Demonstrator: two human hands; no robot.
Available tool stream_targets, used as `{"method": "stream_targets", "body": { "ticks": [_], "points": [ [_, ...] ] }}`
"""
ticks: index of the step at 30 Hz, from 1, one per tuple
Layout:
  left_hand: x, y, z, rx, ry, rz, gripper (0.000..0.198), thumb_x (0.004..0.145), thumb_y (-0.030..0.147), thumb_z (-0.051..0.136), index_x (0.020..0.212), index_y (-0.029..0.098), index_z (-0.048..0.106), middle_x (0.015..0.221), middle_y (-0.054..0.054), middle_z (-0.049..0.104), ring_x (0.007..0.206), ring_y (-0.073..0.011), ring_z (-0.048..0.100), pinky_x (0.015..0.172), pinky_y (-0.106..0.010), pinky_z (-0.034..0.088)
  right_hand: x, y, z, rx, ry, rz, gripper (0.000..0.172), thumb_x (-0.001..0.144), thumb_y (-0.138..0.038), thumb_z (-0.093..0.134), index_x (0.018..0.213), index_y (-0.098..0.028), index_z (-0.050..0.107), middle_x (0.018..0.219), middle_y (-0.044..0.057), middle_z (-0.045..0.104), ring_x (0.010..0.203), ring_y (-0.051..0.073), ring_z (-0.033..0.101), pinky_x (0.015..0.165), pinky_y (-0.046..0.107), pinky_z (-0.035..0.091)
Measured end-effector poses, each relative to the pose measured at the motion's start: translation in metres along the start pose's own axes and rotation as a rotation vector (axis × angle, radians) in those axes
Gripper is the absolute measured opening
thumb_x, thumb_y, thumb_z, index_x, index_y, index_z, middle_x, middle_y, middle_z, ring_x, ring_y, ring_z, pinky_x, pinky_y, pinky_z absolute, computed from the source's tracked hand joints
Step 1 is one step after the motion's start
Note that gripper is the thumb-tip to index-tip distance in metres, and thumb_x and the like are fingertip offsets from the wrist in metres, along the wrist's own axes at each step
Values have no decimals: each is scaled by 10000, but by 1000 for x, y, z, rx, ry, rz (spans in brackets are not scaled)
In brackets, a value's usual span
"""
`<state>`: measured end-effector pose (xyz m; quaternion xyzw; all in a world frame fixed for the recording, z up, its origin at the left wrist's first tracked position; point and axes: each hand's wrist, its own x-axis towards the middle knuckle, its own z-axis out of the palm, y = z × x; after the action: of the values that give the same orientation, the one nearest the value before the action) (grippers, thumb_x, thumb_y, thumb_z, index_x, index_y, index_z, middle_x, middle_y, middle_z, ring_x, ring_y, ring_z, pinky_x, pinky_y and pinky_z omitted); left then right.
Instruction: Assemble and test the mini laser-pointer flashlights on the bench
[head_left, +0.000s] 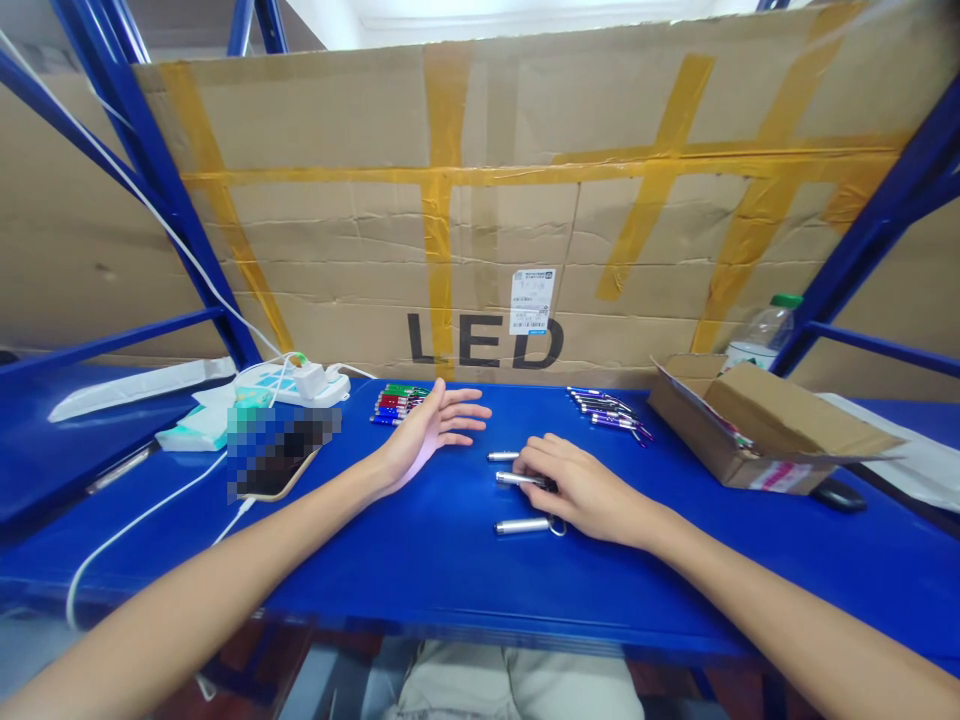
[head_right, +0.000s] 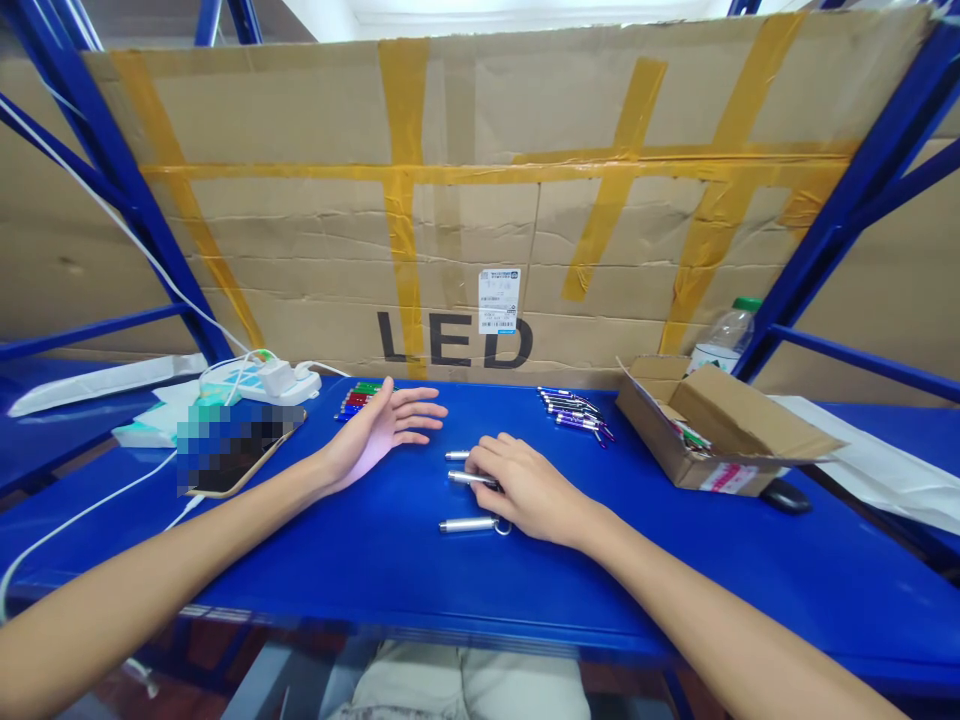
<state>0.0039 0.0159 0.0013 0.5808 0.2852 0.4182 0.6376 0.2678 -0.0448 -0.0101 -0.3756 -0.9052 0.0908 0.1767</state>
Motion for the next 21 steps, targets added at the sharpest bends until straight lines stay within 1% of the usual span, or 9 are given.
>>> {"method": "stream_targets", "body": {
  "ticks": [9, 14, 17, 21],
  "points": [
    [1, 0, -2, 13, 8, 5, 742, 1005, 771, 488, 1381, 158, 672, 1331, -180, 739, 1162, -290, 690, 931, -374, 546, -1, -4, 0, -3, -35, 44, 62, 1050, -228, 594, 1014, -223, 644, 998, 37, 688, 928, 227, 582, 844, 354, 426],
    [2, -3, -3, 27, 25, -13, 702, 1014, 755, 495, 1347, 171, 700, 1310, -173, 751, 1131, -279, 705, 903, -358, 557, -1, -8, -2, 49, -42, 44, 80, 1054, -289, 616, 1029, -226, 658, 955, 24, 684, 904, 216, 588, 822, 343, 422],
    [3, -6, -4, 60, 47, -9, 641, 1007, 709, 570, 1336, 177, 710, 1300, -173, 754, 1103, -273, 715, 875, -350, 563, -1, -12, -4, 97, -51, 29, 112, 1056, -325, 631, 1018, -221, 645, 961, 26, 669, 901, 210, 584, 811, 334, 429],
    [4, -8, -6, 111, 45, 24, 575, 972, 627, 693, 1344, 189, 709, 1295, -161, 754, 1090, -262, 719, 872, -343, 563, -1, -14, -5, 119, -41, 12, 179, 1065, -390, 639, 1003, -222, 629, 973, 33, 659, 907, 214, 582, 820, 338, 446]
  ]
}}
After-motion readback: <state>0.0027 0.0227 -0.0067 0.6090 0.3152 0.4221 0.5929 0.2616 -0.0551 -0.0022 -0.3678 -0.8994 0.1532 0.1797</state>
